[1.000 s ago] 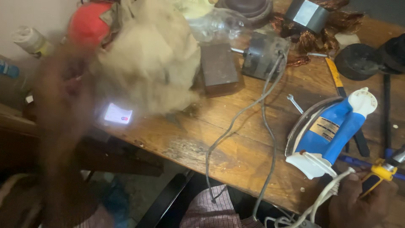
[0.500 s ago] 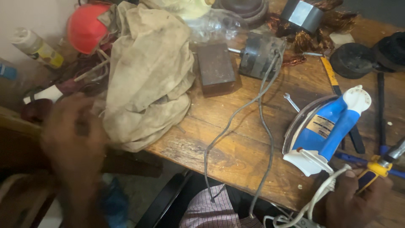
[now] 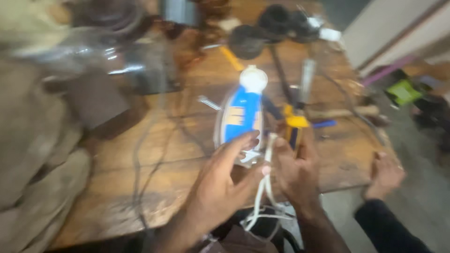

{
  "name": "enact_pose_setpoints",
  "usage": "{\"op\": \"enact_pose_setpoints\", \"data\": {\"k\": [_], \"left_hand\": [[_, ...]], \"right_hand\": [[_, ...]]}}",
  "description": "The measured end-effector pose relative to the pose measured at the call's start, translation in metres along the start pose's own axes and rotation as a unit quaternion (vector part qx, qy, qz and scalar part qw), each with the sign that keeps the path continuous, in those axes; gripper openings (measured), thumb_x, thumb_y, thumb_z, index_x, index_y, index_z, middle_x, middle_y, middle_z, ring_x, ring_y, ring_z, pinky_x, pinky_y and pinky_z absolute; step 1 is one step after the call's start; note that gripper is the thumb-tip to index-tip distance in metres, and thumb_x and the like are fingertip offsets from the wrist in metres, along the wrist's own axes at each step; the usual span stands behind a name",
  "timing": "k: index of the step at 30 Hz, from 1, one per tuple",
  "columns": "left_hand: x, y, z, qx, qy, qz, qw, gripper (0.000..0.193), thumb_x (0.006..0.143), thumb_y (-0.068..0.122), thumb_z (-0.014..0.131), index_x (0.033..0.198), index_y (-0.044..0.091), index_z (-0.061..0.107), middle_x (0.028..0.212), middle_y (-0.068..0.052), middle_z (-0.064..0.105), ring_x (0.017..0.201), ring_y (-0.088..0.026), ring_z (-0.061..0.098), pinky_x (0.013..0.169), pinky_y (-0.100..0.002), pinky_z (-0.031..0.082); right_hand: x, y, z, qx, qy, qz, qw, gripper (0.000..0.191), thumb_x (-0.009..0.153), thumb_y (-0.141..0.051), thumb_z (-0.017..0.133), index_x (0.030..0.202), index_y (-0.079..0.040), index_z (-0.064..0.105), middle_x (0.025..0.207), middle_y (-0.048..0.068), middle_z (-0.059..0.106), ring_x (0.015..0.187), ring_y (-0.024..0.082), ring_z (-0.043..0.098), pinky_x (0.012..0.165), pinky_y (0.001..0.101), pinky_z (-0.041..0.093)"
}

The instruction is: The person uses pliers to strip the insulation from the ends of a white power cord attached to a blue and white electric iron. They repeatedly cut and pull the outer sheath to expose the inner wires while the iron rests on a cluttered wooden workbench.

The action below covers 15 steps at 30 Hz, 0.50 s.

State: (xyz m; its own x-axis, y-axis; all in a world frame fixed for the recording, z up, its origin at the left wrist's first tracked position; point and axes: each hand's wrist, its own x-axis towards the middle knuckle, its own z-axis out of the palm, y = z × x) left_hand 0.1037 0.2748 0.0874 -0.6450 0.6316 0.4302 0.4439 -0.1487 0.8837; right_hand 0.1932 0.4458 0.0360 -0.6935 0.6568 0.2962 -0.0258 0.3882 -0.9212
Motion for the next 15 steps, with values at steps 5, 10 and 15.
{"op": "enact_pose_setpoints", "data": {"k": [5,10,15], "left_hand": [[0.026,-0.013,0.039,-0.204,-0.091,-0.139,0.965,0.027,0.097,0.010,0.069,0.122,-0.001,0.066,0.104,-0.009,0.075,0.094,-0.013,0.068,0.083,-0.028,0.056],[0.023,-0.021,0.063,-0.187,-0.056,-0.170,0.966,0.027,0.099,0.012,0.063,0.122,-0.002,0.066,0.101,-0.007,0.076,0.089,-0.012,0.070,0.077,-0.027,0.059],[0.028,-0.024,0.073,-0.264,-0.033,-0.190,0.945,0.030,0.102,0.009,0.058,0.126,-0.006,0.062,0.101,-0.013,0.073,0.090,-0.016,0.069,0.079,-0.029,0.061]], "right_hand": [[0.010,-0.026,-0.022,0.057,-0.023,-0.024,0.998,0.018,0.105,-0.012,0.057,0.120,-0.003,0.059,0.097,0.001,0.060,0.087,0.009,0.056,0.077,0.0249,0.048],[0.003,-0.006,-0.040,0.006,-0.007,0.011,1.000,0.014,0.100,-0.012,0.062,0.111,-0.004,0.062,0.093,0.000,0.061,0.085,0.008,0.056,0.073,0.0235,0.048],[-0.016,0.000,-0.065,0.056,0.015,0.071,0.996,0.013,0.091,-0.006,0.074,0.102,-0.001,0.069,0.107,0.005,0.066,0.091,0.013,0.060,0.077,0.0266,0.049]]}}
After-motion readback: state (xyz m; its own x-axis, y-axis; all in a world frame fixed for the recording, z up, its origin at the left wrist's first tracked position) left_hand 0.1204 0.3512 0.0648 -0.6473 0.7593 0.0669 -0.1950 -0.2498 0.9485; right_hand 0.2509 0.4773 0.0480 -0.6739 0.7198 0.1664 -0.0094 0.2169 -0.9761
